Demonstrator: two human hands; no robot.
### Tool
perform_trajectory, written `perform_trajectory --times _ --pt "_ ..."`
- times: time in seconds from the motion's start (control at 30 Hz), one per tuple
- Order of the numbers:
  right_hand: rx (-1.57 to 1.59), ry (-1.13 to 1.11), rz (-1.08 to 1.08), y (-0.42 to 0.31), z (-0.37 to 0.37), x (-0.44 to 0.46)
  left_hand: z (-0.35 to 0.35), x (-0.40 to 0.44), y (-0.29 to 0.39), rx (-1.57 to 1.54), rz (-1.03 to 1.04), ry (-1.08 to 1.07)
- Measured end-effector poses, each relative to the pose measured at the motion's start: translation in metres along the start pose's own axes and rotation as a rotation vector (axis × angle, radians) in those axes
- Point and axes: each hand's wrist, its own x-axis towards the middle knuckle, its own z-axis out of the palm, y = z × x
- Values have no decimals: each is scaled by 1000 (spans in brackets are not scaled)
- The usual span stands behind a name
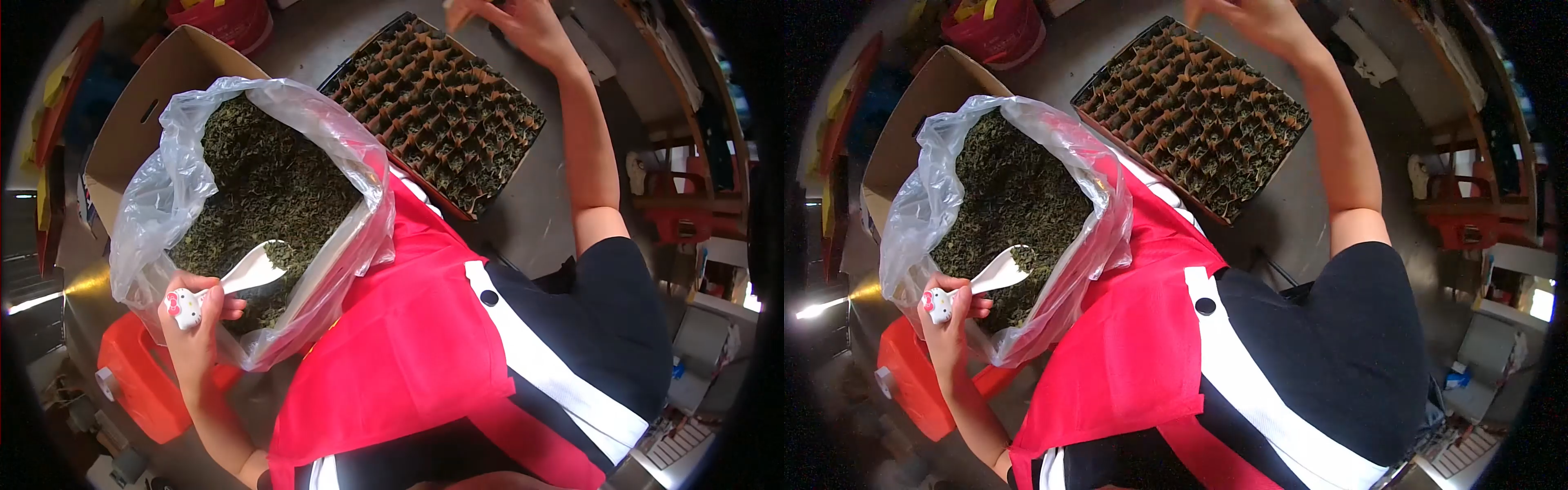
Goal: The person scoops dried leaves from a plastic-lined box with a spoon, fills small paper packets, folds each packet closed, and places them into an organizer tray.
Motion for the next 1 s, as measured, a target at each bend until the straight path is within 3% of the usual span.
perform_trajectory --times 0.13,0.17,0.2,0.37,0.47,0.57,0.87,0.97,1.0 --pt "399 -99 91 132 -7 -10 5 4 4 -17 13 -29" --pt "27 -141 48 195 -9 -15 6 5 5 -17 14 -32" --pt "-116 -162 6 203 -4 -17 3 5 4 -19 12 -37" --pt "-335 -60 211 229 15 -20 5 5 7 -29 -21 -48" --pt "-576 106 138 244 27 -13 6 6 9 -36 -30 -61" --pt "-735 168 244 262 37 -4 9 7 11 -35 -37 -64" --pt "-806 321 363 237 57 2 11 4 6 -8 17 -38" --pt "-815 266 416 231 56 3 20 4 13 77 14 8" --pt "-848 270 426 232 57 4 21 7 12 226 123 -22"
